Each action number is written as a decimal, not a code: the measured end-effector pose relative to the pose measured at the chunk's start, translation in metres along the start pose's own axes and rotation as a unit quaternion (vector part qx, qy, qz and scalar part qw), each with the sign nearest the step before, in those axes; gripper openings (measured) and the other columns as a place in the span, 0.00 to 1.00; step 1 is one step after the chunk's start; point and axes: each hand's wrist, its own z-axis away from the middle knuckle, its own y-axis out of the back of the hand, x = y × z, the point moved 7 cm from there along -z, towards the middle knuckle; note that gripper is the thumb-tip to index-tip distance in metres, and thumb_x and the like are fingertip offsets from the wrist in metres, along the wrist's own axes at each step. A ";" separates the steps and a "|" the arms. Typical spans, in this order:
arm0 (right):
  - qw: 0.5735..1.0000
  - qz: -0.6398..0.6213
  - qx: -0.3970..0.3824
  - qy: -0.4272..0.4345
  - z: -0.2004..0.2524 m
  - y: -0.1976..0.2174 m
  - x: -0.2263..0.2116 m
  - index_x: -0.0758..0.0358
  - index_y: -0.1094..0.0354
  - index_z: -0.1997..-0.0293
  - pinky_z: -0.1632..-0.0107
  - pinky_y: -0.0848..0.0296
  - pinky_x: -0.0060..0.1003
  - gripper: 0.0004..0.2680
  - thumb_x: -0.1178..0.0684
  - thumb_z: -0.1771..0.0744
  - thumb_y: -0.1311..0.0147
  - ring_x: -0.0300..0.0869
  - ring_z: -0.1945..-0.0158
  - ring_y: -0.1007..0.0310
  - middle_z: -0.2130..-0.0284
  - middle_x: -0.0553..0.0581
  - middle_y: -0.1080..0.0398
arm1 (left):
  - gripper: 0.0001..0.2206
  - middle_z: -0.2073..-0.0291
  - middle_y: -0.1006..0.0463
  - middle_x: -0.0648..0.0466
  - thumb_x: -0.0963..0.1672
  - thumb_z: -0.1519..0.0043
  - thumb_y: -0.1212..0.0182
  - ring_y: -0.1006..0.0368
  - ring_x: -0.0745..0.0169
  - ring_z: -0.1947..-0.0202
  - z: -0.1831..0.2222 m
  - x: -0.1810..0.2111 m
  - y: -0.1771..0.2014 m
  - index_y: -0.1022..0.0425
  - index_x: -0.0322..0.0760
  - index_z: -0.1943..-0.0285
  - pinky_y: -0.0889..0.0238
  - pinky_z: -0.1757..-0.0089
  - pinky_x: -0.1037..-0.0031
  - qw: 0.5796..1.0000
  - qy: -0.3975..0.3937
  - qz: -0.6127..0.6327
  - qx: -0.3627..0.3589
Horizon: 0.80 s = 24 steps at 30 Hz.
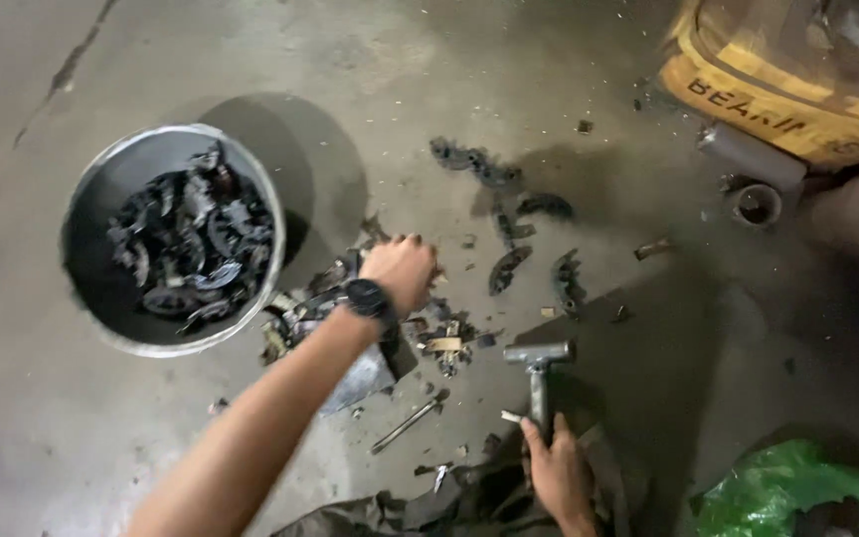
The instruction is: The person sits on the floor and uses a hammer to strike brake shoes placed on a metal block, separating the brake lining from the metal backing. The separated linings are collected in a metal bucket nearby.
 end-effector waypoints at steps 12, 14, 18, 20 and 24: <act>0.989 0.106 -0.037 -0.099 -0.029 -0.027 0.074 0.71 0.43 0.32 0.44 0.28 0.51 0.30 0.33 0.34 0.49 0.65 0.44 0.27 0.47 0.76 0.28 | 0.12 0.68 0.18 0.49 0.46 0.35 0.43 0.24 0.63 0.72 -0.117 0.016 -0.107 0.19 0.33 0.55 0.26 0.67 0.68 0.839 0.120 0.531 -0.003; 0.986 0.112 -0.047 -0.111 -0.034 -0.031 0.080 0.71 0.45 0.31 0.42 0.29 0.51 0.30 0.33 0.34 0.50 0.64 0.43 0.27 0.46 0.75 0.29 | 0.12 0.68 0.18 0.53 0.46 0.35 0.43 0.25 0.68 0.71 -0.065 0.003 -0.059 0.19 0.33 0.53 0.28 0.66 0.71 0.819 0.063 0.570 -0.015; 0.978 0.196 -0.010 -0.071 -0.044 -0.040 0.091 0.71 0.50 0.27 0.38 0.30 0.51 0.33 0.33 0.33 0.49 0.64 0.40 0.29 0.42 0.76 0.32 | 0.15 0.72 0.30 0.56 0.46 0.27 0.37 0.39 0.69 0.71 0.040 -0.032 -0.041 0.24 0.24 0.57 0.44 0.69 0.72 0.706 -0.016 0.705 -0.058; 0.974 0.223 -0.003 -0.039 -0.062 -0.036 0.083 0.71 0.49 0.28 0.41 0.29 0.52 0.32 0.33 0.33 0.48 0.65 0.42 0.29 0.44 0.77 0.31 | 0.12 0.71 0.27 0.58 0.45 0.30 0.38 0.34 0.70 0.70 0.079 -0.036 -0.022 0.23 0.27 0.57 0.39 0.67 0.73 0.644 -0.017 0.763 -0.045; 0.956 0.292 0.014 0.019 -0.053 -0.024 0.034 0.72 0.45 0.32 0.49 0.26 0.58 0.30 0.34 0.33 0.47 0.70 0.49 0.26 0.52 0.79 0.28 | 0.08 0.68 0.22 0.61 0.43 0.35 0.39 0.31 0.75 0.68 0.147 -0.062 -0.010 0.20 0.32 0.52 0.35 0.63 0.77 0.668 0.013 0.742 0.054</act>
